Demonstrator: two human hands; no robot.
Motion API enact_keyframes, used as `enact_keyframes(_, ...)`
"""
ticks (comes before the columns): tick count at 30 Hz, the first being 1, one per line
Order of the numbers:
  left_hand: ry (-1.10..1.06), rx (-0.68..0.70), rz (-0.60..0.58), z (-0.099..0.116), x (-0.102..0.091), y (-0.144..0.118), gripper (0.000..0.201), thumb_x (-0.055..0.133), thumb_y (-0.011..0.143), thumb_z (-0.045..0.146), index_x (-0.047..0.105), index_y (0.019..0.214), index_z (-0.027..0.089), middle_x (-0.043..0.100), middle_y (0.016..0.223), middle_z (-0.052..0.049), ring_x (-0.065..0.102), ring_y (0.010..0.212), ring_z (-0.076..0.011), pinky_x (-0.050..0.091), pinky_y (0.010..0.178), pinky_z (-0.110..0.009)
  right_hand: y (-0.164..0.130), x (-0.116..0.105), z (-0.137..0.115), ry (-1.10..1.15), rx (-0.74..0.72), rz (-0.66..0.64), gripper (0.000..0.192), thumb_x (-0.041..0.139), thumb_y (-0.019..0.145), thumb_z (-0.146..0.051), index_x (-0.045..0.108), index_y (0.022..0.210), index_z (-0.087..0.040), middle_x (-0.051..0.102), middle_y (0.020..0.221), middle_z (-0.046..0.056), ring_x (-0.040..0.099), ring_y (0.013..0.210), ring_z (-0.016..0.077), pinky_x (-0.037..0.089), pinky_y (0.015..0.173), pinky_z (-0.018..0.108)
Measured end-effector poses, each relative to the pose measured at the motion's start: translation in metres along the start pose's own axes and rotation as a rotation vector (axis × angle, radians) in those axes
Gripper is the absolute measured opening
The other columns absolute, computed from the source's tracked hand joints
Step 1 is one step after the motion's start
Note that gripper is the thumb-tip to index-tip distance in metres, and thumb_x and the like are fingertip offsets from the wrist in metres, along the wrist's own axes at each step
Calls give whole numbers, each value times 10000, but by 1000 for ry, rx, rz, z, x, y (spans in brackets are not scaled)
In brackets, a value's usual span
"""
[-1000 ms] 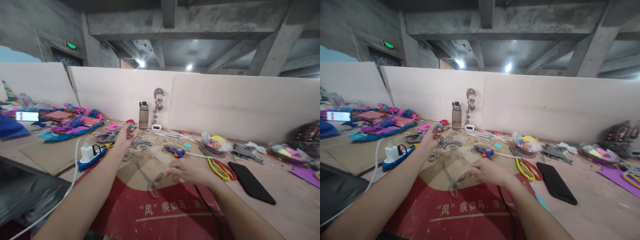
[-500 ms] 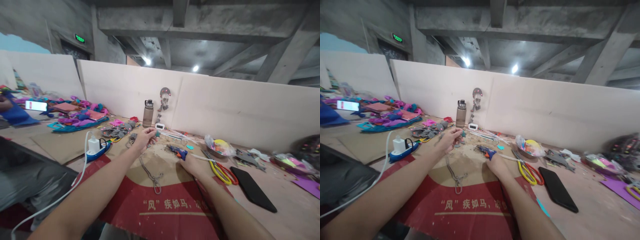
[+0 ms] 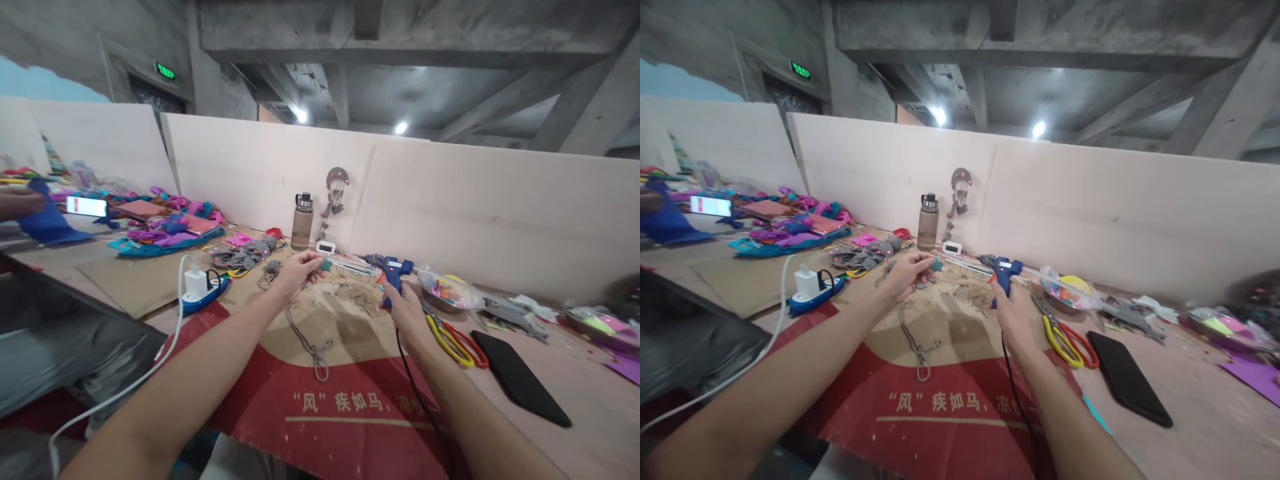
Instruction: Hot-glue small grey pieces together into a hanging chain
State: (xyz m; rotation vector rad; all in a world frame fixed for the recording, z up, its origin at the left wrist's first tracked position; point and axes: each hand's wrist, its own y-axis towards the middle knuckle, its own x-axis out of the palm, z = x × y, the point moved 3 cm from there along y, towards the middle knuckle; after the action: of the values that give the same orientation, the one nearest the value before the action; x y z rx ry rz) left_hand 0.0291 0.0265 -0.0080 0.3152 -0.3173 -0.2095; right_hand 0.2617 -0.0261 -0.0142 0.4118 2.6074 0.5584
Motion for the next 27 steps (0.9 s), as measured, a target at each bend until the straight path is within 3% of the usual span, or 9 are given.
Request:
enact_keyframes(2,-14,-19,-2,0,1,-1,262,717,676,332,600,808,139,627,608,-16,536,492,-73,307,416,-172,-6,2,-9,75,46,-31,294,472,810,-461,511,948,-205,596,801,18,594,664,169,470,659,304)
enact_keyframes(5,-48,-42,5,0,2,-2,261,721,673,326,592,802,138,622,605,-14,545,493,-74,308,416,-172,-18,4,-33,196,-3,-123,265,500,812,-417,470,989,-221,601,892,34,616,706,174,480,684,312)
enact_keyframes(9,-88,-48,8,-1,1,-1,277,734,652,320,589,799,135,617,631,-9,564,506,-77,308,415,-172,-31,7,-56,186,-122,-174,191,463,847,-363,452,969,-216,590,763,4,572,660,156,467,699,305)
enact_keyframes(13,-114,-53,14,-3,1,0,302,753,619,318,563,781,147,617,656,1,590,527,-92,322,429,-177,-37,11,-56,63,-239,-164,185,447,864,-368,487,934,-201,555,695,-10,520,645,149,435,672,282)
enact_keyframes(17,-113,-65,6,-3,4,-2,315,752,616,320,552,787,148,612,648,4,594,526,-97,318,425,-176,-37,15,-46,-1,-273,-174,259,432,880,-391,505,1027,-192,599,856,38,529,702,169,421,654,291)
enact_keyframes(27,-62,-35,-23,0,9,-7,309,743,642,347,562,797,149,585,629,7,605,541,-106,321,421,-177,-38,13,-55,-190,-315,-127,337,440,863,-344,479,1165,-198,605,1077,97,548,979,246,409,861,363)
